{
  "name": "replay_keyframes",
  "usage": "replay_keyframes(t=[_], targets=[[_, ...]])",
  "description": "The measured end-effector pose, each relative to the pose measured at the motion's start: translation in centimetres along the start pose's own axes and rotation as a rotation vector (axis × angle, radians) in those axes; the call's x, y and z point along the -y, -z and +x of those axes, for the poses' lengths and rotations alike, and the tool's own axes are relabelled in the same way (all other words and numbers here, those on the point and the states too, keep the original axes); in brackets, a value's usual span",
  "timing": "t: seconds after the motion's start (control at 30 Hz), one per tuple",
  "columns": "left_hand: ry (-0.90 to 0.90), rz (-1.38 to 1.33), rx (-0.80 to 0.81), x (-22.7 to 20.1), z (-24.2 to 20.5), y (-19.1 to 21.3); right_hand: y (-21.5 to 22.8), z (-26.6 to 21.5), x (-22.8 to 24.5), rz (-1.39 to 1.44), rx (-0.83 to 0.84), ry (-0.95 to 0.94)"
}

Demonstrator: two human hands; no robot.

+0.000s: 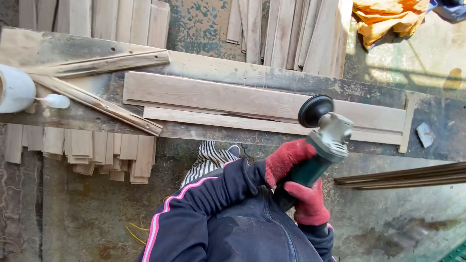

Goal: Sanding wooden planks using an angle grinder with a sanding attachment.

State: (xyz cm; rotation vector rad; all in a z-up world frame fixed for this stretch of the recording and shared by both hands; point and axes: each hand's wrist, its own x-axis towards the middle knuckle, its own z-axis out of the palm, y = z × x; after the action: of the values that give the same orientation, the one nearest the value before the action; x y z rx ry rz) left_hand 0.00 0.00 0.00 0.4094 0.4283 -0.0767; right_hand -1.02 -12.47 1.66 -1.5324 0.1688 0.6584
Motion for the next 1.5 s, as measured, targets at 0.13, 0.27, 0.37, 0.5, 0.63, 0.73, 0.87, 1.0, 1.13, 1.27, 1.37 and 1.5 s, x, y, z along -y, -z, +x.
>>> replay_keyframes(t=[0.13, 0.27, 0.37, 0.5, 0.63, 0.73, 0.87, 1.0, 1.13, 1.27, 1.37, 1.5], targets=[[0.004, 0.064, -0.068, 0.3, -0.9, 0.1, 1.1, 0.2, -1.2, -0.085, -0.093, 0.003], [-0.046, 0.268, -0.071, 2.4, 0.4, 1.0, -0.3, 0.7, 1.6, -0.195, 0.023, 0.001], [-0.084, 0.361, -0.159, 2.2, 0.7, 1.2, 0.7, 1.8, 0.3, -0.252, 0.071, 0.0], [-0.127, 0.264, -0.322, 4.0, 2.7, 4.3, 4.2, 3.7, -4.2, -0.316, 0.117, -0.041], [-0.146, 0.282, -0.376, 3.9, 4.3, 6.7, 1.9, 5.2, -4.8, -0.292, 0.113, -0.126], [-0.16, 0.33, -0.394, 3.7, 4.5, 8.1, 0.0, 6.7, -5.5, -0.295, 0.121, -0.098], [-0.06, 0.269, -0.438, 2.6, 3.7, 10.9, -2.2, 8.3, -7.4, -0.299, 0.152, -0.041], [-0.008, 0.16, -0.448, 1.7, 4.1, 16.2, -5.1, 8.6, -10.6, -0.247, 0.102, -0.066], [-0.001, 0.083, -0.443, 0.4, 3.6, 20.0, -9.8, 6.3, -11.0, -0.245, 0.06, -0.081], [0.071, 0.151, -0.406, -0.2, 3.6, 22.4, -14.7, 3.4, -9.8, -0.341, -0.051, -0.059], [0.103, 0.032, -0.411, -0.2, 3.4, 22.4, -15.9, 2.6, -8.9, -0.346, -0.091, -0.065], [0.213, -0.21, -0.471, -0.3, 4.3, 20.8, -15.2, 3.5, -9.9, -0.391, -0.109, -0.056]])
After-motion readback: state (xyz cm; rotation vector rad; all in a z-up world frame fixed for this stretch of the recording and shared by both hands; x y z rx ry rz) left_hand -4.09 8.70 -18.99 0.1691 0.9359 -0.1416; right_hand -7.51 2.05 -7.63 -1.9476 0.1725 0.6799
